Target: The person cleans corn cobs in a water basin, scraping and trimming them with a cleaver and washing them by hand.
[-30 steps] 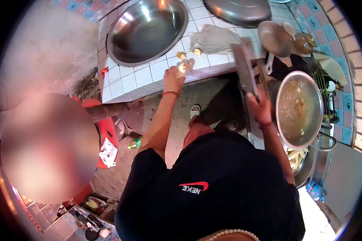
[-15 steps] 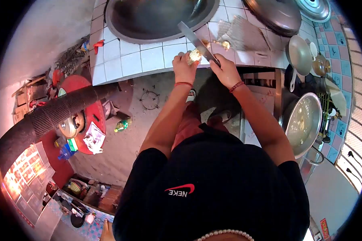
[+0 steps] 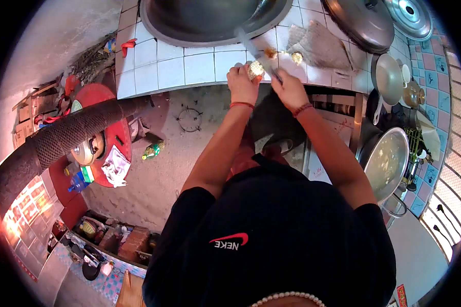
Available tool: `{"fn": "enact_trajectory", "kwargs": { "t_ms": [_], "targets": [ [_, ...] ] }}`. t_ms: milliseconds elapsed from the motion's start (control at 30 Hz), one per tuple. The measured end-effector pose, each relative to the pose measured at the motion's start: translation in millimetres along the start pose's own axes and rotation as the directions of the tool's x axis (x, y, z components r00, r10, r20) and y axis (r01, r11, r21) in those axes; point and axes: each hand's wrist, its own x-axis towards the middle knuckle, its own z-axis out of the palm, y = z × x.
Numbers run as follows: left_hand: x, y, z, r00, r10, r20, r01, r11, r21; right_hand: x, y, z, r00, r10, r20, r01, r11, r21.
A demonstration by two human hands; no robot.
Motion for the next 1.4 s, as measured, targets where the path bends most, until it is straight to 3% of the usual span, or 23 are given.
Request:
{"fn": "enact_trajectory", "kwargs": {
  "t_ms": [67, 367, 433, 500, 567, 600, 667, 700, 733, 767, 833, 867, 933, 1000, 1033, 1100, 1167, 1200, 1233, 1300, 1400],
  "targets": [
    [-1, 5, -3, 0.998, -0.051, 0.026, 0.050, 0.998, 0.034, -1, 5, 0, 0.999, 0.038, 0.028, -0.039, 0.998, 0.044],
    [-7, 19, -20, 0.996, 0.020, -0.082, -0.031, 0.990, -0.136, -13, -6, -13, 0.998, 0.046, 0.044, -0.047, 0.999, 0.015],
    [-27, 9, -10, 1.000, 0.005, 0.015, -0.005, 1.000, -0.022, -13, 18, 0, 0.990, 0.059, 0.127, -0.056, 0.998, -0.033],
    [-20, 6, -5, 0.997, 0.045, 0.055, -0.049, 0.996, 0.068, -12, 20, 3, 0.996, 0.048, 0.073, -0.046, 0.999, -0.028],
    [-21, 7, -11, 0.988, 0.050, 0.149, -0.066, 0.992, 0.104, -12, 19, -2, 0.998, 0.032, 0.053, -0.033, 0.999, 0.025],
    [-23, 2, -11, 0.988, 0.064, 0.139, -0.076, 0.994, 0.080, -10, 8, -15, 0.991, 0.082, 0.106, -0.085, 0.996, 0.020],
    [-15, -10, -5, 0.989, 0.106, 0.107, -0.110, 0.993, 0.031, -2, 11, -23, 0.996, 0.072, 0.050, -0.077, 0.993, 0.093],
    [-13, -9, -10, 0.990, 0.070, 0.126, -0.058, 0.994, -0.098, -5, 12, -26, 0.996, 0.078, 0.031, -0.082, 0.988, 0.132],
    [-9, -7, -15, 0.988, 0.040, 0.149, -0.005, 0.974, -0.225, -3, 14, -29, 0.996, -0.020, -0.082, 0.034, 0.985, 0.171],
    [-5, -4, -19, 0.984, 0.012, 0.178, 0.051, 0.937, -0.346, -5, 17, -34, 0.992, 0.127, 0.014, -0.124, 0.936, 0.330],
    [-3, -7, -18, 0.979, 0.005, 0.205, 0.098, 0.866, -0.490, -8, -4, -70, 0.906, 0.342, 0.251, -0.424, 0.702, 0.572],
    [-2, -9, -17, 0.975, 0.025, 0.219, 0.096, 0.846, -0.524, -14, -6, -81, 0.905, 0.339, 0.259, -0.421, 0.618, 0.664],
    [2, -4, -11, 0.965, 0.149, 0.215, 0.020, 0.778, -0.628, -33, -2, -95, 0.925, 0.341, 0.166, -0.351, 0.605, 0.715],
    [12, 10, -7, 0.906, 0.087, 0.413, 0.283, 0.602, -0.747, -65, -5, -116, 0.908, 0.419, 0.011, -0.295, 0.620, 0.727],
    [16, 21, -1, 0.841, 0.084, 0.534, 0.428, 0.500, -0.753, -86, 1, -122, 0.880, 0.472, -0.038, -0.282, 0.587, 0.759],
    [23, 48, 25, 0.821, 0.128, 0.557, 0.493, 0.334, -0.803, -141, 9, -139, 0.791, 0.554, -0.262, -0.263, 0.693, 0.671],
    [38, 66, 50, 0.569, 0.400, 0.719, 0.691, 0.243, -0.681, -203, 16, -158, 0.603, 0.398, -0.691, -0.162, 0.910, 0.382],
    [29, 111, 56, 0.548, 0.315, 0.775, 0.672, 0.386, -0.632, -236, 15, -164, 0.489, 0.260, -0.833, -0.182, 0.964, 0.195],
    [20, 161, 56, 0.545, 0.225, 0.808, 0.633, 0.521, -0.572, -277, 12, -168, 0.391, 0.374, -0.841, -0.353, 0.905, 0.238],
    [1, 237, 73, 0.364, 0.429, 0.827, 0.498, 0.661, -0.562, -344, 3, -167, 0.129, 0.563, -0.816, -0.434, 0.772, 0.465],
    [-58, 357, 93, 0.071, 0.623, 0.779, 0.294, 0.733, -0.613, -440, 28, -136, -0.134, 0.449, -0.884, -0.707, 0.582, 0.403]
  ]
}}
